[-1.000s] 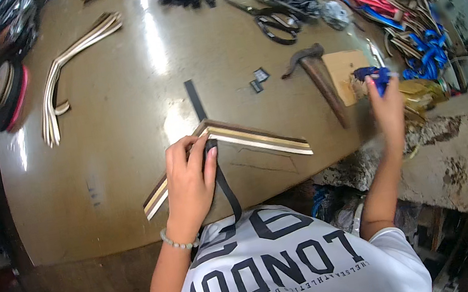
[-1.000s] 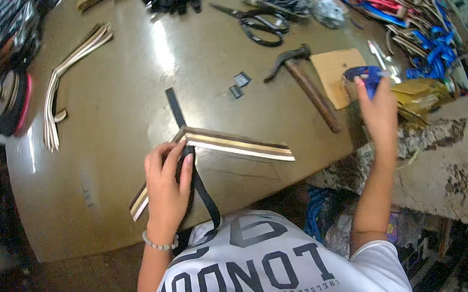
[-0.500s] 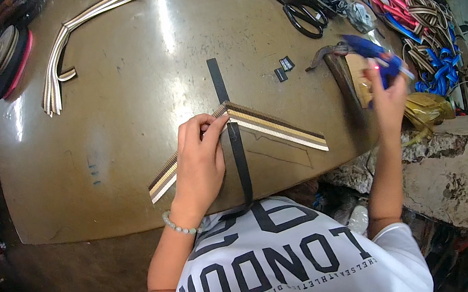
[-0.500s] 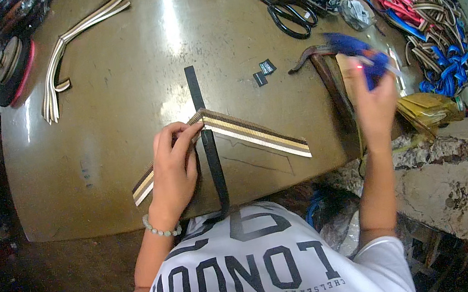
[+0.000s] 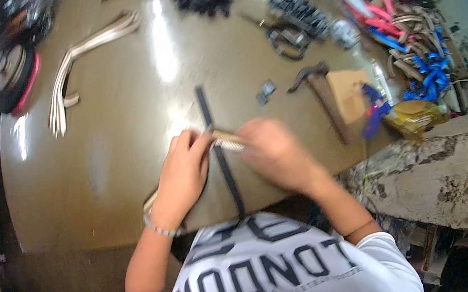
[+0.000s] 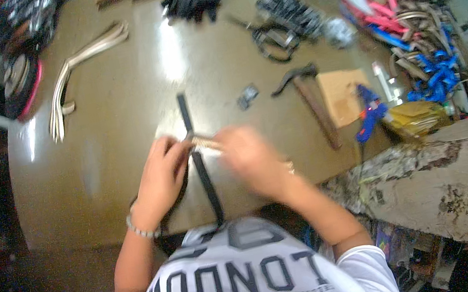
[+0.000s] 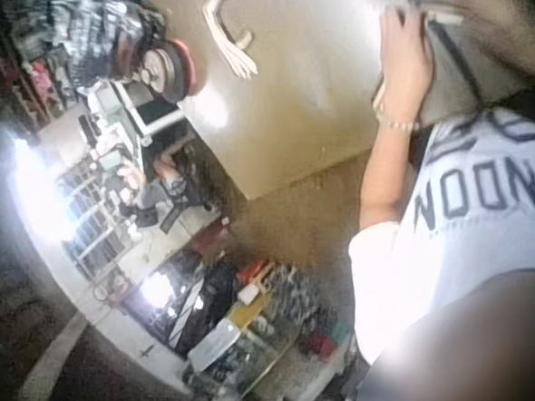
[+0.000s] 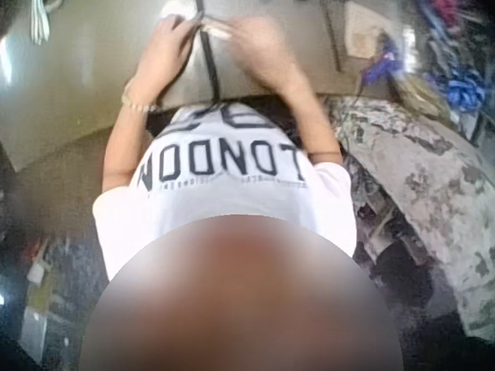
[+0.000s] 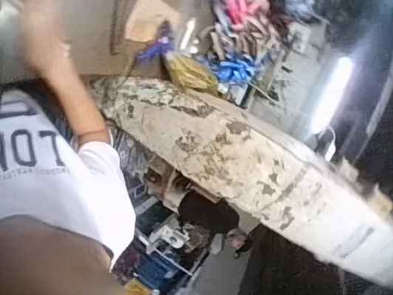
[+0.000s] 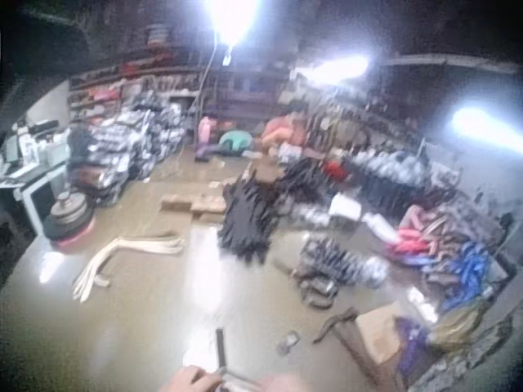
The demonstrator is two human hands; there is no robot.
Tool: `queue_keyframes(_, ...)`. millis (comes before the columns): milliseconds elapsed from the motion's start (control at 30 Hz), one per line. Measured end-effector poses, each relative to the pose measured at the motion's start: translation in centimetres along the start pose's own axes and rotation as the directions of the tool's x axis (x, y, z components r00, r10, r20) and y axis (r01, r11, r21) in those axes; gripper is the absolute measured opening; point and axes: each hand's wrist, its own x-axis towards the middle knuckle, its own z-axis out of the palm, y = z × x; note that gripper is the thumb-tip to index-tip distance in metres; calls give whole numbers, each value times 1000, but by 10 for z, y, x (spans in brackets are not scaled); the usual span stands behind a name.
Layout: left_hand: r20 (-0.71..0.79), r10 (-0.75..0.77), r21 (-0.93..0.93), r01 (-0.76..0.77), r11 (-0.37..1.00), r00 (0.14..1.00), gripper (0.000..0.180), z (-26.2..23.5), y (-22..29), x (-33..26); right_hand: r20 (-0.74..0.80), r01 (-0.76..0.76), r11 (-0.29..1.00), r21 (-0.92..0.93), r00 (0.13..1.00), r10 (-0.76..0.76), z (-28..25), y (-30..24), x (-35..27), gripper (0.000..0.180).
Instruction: The person cuts a bundle of zippers with scissors, removes a rubber band, and lays the zippers on the table. They then use a hot glue gun to attach a zipper to a black fabric strip, aligning and pressing the pieces together.
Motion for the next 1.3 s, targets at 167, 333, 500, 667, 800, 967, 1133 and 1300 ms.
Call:
queue_keyframes(167,-8,45,92,-44,995,999,37,-2,6,2,-1,247,969,20,969,-247,49,2,15,31)
queue_keyframes(333,-11,127,254,-120,960,992,40,3,11,-2,109,258,964,-58,962,-250,32,-15,9,28)
queue_keyframes(500,-8,138,349,-127,928,990,38,8,12,-6,209,208,978,-3,957,-203,30,-23,-6,29)
queue_keyframes(667,-29,98,181,-91,979,995,36,7,11,-5,-22,-328,836,439,926,376,-31,0,-60,20)
queue_keyframes(800,-86,13,49,-9,999,996,32,9,11,-2,-931,-805,557,203,18,365,-73,69,-99,39)
queue_keyframes(967,-103,-4,37,7,999,995,29,11,13,0,-714,-783,584,214,283,641,-88,129,-125,49)
queue_keyframes(1133,-141,16,4,-16,1000,990,24,10,14,-1,-781,-792,587,168,257,570,-110,137,-120,40)
queue_keyframes(1300,-208,-31,-105,9,994,978,20,8,8,-5,-603,-877,470,-101,430,672,-138,110,-92,42)
